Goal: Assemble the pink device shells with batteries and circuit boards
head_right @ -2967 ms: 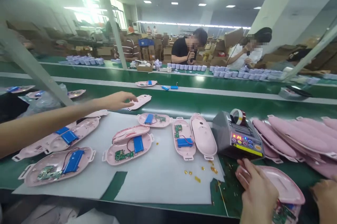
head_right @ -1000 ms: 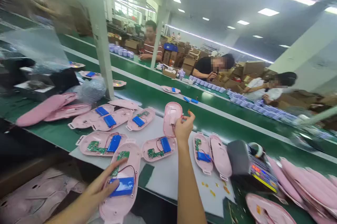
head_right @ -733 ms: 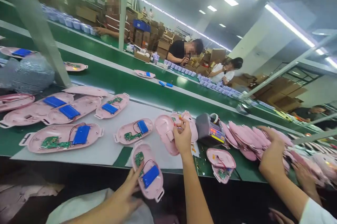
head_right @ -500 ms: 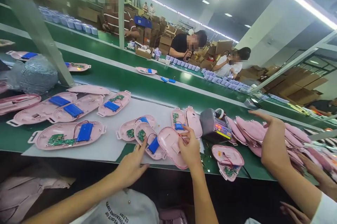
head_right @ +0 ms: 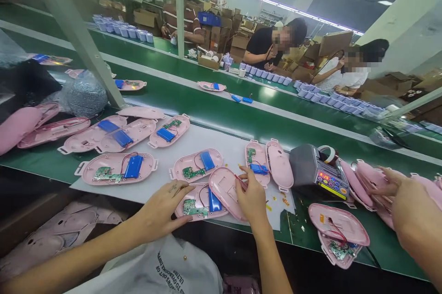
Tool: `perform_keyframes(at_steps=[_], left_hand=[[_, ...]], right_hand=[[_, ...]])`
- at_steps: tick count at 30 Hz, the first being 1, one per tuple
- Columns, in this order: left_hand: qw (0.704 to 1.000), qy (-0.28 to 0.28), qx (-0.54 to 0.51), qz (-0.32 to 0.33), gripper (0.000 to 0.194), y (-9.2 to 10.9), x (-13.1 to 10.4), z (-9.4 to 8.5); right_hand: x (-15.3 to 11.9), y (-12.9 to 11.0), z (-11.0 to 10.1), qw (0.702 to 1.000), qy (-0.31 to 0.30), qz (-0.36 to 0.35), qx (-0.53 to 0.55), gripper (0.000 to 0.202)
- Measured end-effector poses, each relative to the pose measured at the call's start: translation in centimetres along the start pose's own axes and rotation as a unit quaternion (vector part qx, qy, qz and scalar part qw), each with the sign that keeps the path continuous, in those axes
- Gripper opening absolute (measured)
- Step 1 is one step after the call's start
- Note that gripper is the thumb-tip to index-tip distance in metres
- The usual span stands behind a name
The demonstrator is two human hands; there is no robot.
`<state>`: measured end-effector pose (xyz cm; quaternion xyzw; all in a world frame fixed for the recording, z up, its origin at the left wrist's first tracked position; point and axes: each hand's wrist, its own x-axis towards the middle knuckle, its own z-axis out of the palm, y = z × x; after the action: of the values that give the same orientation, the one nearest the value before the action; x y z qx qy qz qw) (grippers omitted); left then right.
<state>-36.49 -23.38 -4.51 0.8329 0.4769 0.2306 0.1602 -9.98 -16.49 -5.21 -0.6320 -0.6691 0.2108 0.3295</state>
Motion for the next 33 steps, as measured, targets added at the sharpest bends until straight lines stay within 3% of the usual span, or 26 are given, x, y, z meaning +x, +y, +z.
perform_keyframes(at_steps=[3, 7, 12, 17, 21, 25, 27, 29, 31, 33], left_hand=[[0.999, 0.034, -0.017, 0.002, 0.014, -0.9, -0.2, 2.1], [0.994, 0.069, -0.081, 0.027, 0.022, -1.6, 0.5, 3.9], [0.966, 0.115, -0.229, -0.008, 0.025, -2.5, 1.1, 3.0], [0.924, 0.142, -0.348, -0.062, 0.027, -2.0, 1.0, 2.2], [0.912, 0.189, -0.351, -0.095, 0.02, -0.8, 1.5, 2.4], [0.913, 0.262, -0.305, -0.072, 0.017, -0.4, 2.6, 2.5], [0.915, 0.257, -0.305, -0.06, 0.016, -0.9, 3.1, 2.4], [0.916, 0.219, -0.331, -0.061, 0.014, -1.5, 3.4, 2.3], [0.916, 0.185, -0.349, -0.066, 0.013, -2.3, 3.6, 2.4], [0.922, 0.172, -0.341, -0.071, 0.015, -2.7, 3.7, 2.7]], right_hand=[[0.1, -0.6, 0.1, 1.0, -0.004, 0.014, 0.005, 0.049], [0.3, -0.6, 0.0, 0.996, 0.023, 0.067, 0.057, 0.051], [0.3, -0.2, -0.5, 0.956, 0.089, 0.145, 0.239, 0.068], [-0.7, -1.4, 0.4, 0.921, 0.146, 0.187, 0.311, 0.076], [-2.3, -3.4, 2.4, 0.887, 0.166, 0.191, 0.386, 0.073], [-4.7, -6.1, 5.3, 0.851, 0.174, 0.212, 0.447, 0.062], [-5.9, -7.1, 6.5, 0.851, 0.166, 0.195, 0.458, 0.055], [-6.6, -7.4, 6.9, 0.864, 0.154, 0.172, 0.447, 0.053], [-6.6, -7.1, 6.2, 0.883, 0.159, 0.157, 0.413, 0.058], [-5.6, -6.6, 4.2, 0.91, 0.207, 0.111, 0.34, 0.069]])
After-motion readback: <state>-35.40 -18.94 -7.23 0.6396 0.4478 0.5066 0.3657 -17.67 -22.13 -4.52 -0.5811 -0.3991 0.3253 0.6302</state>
